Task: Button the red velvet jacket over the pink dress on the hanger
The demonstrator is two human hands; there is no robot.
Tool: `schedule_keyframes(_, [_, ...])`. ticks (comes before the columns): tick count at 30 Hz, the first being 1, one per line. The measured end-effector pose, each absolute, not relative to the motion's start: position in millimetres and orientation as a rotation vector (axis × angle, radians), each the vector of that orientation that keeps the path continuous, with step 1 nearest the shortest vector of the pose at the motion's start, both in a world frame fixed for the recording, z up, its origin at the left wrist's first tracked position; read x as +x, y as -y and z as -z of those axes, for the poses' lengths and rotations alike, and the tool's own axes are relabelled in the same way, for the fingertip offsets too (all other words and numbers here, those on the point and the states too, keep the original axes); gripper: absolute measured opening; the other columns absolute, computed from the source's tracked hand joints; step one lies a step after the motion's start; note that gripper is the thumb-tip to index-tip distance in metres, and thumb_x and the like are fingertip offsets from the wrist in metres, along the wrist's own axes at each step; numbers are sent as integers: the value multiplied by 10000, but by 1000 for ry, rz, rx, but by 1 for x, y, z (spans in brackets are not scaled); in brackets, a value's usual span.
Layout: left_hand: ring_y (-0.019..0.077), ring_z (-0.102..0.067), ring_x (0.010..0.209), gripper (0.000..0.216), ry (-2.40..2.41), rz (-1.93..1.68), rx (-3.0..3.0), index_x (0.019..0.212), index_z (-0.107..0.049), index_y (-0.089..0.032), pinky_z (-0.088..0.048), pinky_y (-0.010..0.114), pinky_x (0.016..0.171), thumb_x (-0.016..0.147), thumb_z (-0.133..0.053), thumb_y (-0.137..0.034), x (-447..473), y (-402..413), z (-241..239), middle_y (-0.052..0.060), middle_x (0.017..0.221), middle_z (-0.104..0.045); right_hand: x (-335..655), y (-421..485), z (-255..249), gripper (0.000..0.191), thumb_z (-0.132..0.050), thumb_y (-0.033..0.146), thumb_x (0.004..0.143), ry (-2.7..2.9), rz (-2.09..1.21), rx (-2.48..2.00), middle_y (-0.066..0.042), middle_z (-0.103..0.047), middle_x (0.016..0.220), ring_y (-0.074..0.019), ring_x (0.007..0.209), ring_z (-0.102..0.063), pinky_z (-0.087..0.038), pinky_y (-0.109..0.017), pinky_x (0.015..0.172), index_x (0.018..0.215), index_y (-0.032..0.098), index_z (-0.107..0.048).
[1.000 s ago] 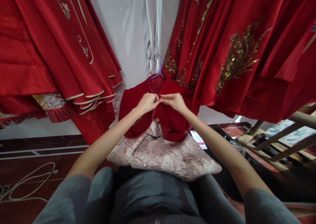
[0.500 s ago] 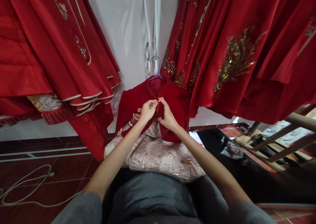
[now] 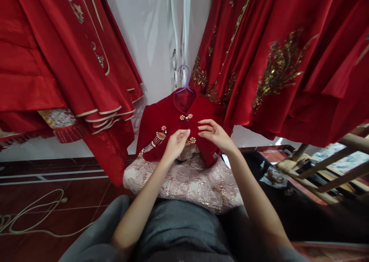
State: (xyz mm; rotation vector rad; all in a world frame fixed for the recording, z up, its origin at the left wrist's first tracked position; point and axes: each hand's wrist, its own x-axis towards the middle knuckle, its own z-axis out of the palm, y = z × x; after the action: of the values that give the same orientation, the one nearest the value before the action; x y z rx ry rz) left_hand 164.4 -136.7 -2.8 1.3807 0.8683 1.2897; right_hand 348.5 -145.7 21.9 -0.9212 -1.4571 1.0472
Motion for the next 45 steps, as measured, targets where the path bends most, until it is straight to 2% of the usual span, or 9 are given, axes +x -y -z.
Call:
schedule_keyframes(4, [144, -661, 729, 341, -928, -1430, 1297, 930, -629, -138, -579, 241, 593, 715, -743, -378, 162, 143, 12, 44, 823, -689, 336, 159, -27, 317, -716, 284, 707, 1651, -790, -960, -60, -650, 1053, -167, 920, -632, -531, -352, 848, 995, 210, -607])
schedule_keyframes(8, [139, -660, 744, 336, -1005, -1550, 1280, 894, -668, -133, -566, 223, 616, 709, -734, -405, 146, 141, 13, 55, 838, -695, 309, 163, -19, 270, -703, 336, 739, 1699, -537, -1089, -39, -628, 879, -136, 741, -599, -532, -297, 684, 951, 189, -622])
schedule_keyframes(16, [157, -663, 698, 267, -1018, -1502, 1353, 876, -666, -145, -574, 303, 677, 753, -673, -382, 126, 145, 21, 49, 777, -684, 272, 154, 10, 308, -717, 271, 668, 1589, -664, -1069, 22, -571, 787, -100, 624, -566, -488, -238, 589, 876, 192, -504])
schedule_keyframes(22, [163, -619, 764, 168, -1643, -1690, 1911, 923, -630, -182, -504, 319, 774, 763, -653, -229, 100, 115, 30, 64, 946, -663, 287, 148, 11, 346, -782, 284, 595, 1538, -744, -1126, 17, -608, 733, -112, 638, -573, -470, -243, 619, 846, 179, -569])
schedule_keyframes(27, [161, -626, 718, 184, -1646, -1578, 1987, 955, -559, -193, -485, 276, 686, 791, -634, -229, 95, 93, 40, 32, 820, -673, 288, 147, 10, 336, -800, 271, 582, 1530, -779, -1061, 14, -633, 737, -115, 650, -593, -495, -245, 641, 811, 189, -568])
schedule_keyframes(35, [151, -642, 724, 142, -1526, -1688, 1938, 896, -584, -186, -500, 257, 667, 786, -631, -263, 100, 84, 41, 42, 841, -689, 260, 118, 3, 339, -785, 341, 611, 1515, -830, -998, 45, -575, 713, -84, 515, -574, -489, -193, 447, 832, 198, -571])
schedule_keyframes(39, [148, -652, 709, 110, -1418, -1739, 1737, 851, -635, -172, -518, 259, 673, 771, -621, -245, 101, 79, 41, 51, 821, -706, 242, 91, 11, 261, -769, 285, 647, 1489, -861, -973, 27, -627, 744, -99, 586, -633, -562, -222, 565, 856, 193, -644])
schedule_keyframes(42, [158, -668, 753, 141, -1292, -1776, 1594, 834, -660, -156, -535, 286, 739, 767, -625, -275, 99, 74, 43, 71, 841, -717, 234, 78, 17, 143, -680, 257, 759, 1469, -901, -942, -3, -687, 827, -104, 695, -676, -583, -245, 714, 883, 186, -667])
schedule_keyframes(45, [173, -678, 826, 180, -1178, -1753, 1497, 841, -671, -143, -540, 308, 789, 753, -639, -298, 97, 71, 45, 95, 908, -725, 230, 74, 21, 104, -639, 235, 802, 1401, -957, -928, -19, -700, 838, -107, 692, -688, -591, -258, 721, 880, 166, -651])
